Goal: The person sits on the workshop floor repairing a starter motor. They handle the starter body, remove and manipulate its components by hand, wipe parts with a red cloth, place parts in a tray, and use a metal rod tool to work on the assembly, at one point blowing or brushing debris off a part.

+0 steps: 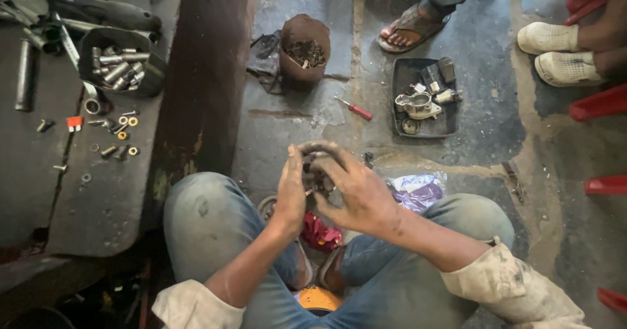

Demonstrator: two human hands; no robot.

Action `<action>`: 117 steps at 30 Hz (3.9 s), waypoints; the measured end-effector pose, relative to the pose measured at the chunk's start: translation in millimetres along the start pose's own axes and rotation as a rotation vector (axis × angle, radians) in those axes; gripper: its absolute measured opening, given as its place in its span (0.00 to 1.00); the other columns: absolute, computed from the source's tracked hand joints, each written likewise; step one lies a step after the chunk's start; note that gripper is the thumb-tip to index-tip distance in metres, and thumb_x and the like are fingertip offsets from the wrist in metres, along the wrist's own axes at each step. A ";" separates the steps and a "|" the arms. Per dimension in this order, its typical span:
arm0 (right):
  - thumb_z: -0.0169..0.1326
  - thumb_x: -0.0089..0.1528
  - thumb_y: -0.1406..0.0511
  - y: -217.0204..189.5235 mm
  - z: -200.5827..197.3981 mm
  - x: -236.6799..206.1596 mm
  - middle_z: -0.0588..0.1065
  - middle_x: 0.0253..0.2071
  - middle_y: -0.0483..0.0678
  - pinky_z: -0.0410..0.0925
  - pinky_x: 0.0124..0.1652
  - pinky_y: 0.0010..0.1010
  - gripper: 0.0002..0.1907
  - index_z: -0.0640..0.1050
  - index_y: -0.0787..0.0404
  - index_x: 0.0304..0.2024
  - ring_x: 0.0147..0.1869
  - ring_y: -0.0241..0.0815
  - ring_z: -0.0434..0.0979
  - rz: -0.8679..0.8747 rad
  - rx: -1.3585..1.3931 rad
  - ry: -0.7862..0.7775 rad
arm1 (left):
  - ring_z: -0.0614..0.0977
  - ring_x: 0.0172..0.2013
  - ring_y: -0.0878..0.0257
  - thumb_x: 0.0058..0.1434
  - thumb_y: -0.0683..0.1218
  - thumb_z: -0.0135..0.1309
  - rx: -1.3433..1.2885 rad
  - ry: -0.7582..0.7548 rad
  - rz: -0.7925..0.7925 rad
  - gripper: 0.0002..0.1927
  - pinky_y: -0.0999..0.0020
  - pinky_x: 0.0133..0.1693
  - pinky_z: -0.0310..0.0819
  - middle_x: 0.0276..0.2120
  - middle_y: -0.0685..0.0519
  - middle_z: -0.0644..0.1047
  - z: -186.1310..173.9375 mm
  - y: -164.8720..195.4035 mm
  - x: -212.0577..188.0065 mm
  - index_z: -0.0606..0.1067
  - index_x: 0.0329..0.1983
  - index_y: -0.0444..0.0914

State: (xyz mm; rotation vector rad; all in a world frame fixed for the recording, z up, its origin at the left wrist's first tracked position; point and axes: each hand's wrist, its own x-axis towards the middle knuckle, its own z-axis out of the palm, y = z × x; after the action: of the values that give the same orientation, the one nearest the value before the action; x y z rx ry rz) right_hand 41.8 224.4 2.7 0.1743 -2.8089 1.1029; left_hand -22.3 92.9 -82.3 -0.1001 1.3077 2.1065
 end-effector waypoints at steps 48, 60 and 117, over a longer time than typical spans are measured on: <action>0.66 0.55 0.66 3.8 -1.3 -0.2 0.66 0.66 0.60 0.68 0.63 0.43 0.34 0.69 0.61 0.63 0.70 0.61 0.68 -0.039 0.094 0.053 | 0.78 0.34 0.66 0.76 0.65 0.30 -0.057 -0.144 0.079 0.32 0.70 0.37 0.76 0.42 0.49 0.75 3.3 11.0 -7.0 0.69 0.63 0.36; 0.65 0.54 0.67 2.8 -2.0 -2.4 0.64 0.65 0.62 0.64 0.65 0.46 0.34 0.69 0.66 0.61 0.71 0.64 0.64 -0.062 0.082 0.083 | 0.78 0.37 0.66 0.77 0.65 0.32 -0.046 -0.176 0.177 0.33 0.70 0.39 0.76 0.42 0.51 0.75 1.6 5.2 -4.7 0.68 0.65 0.35; 0.63 0.60 0.63 190.1 73.1 -327.2 0.73 0.35 0.39 0.59 0.28 0.28 0.10 0.76 0.51 0.42 0.34 0.34 0.70 1.363 0.753 1.156 | 0.80 0.42 0.67 0.76 0.51 0.44 0.335 -0.259 -0.029 0.22 0.74 0.42 0.74 0.48 0.52 0.78 18.8 26.4 -50.5 0.65 0.68 0.38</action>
State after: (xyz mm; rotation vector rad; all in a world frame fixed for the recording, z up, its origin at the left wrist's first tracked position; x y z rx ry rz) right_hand 331.1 333.7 -227.5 -1.8018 -1.1160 1.5321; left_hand 7.7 76.3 -33.0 0.2848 1.4645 1.7785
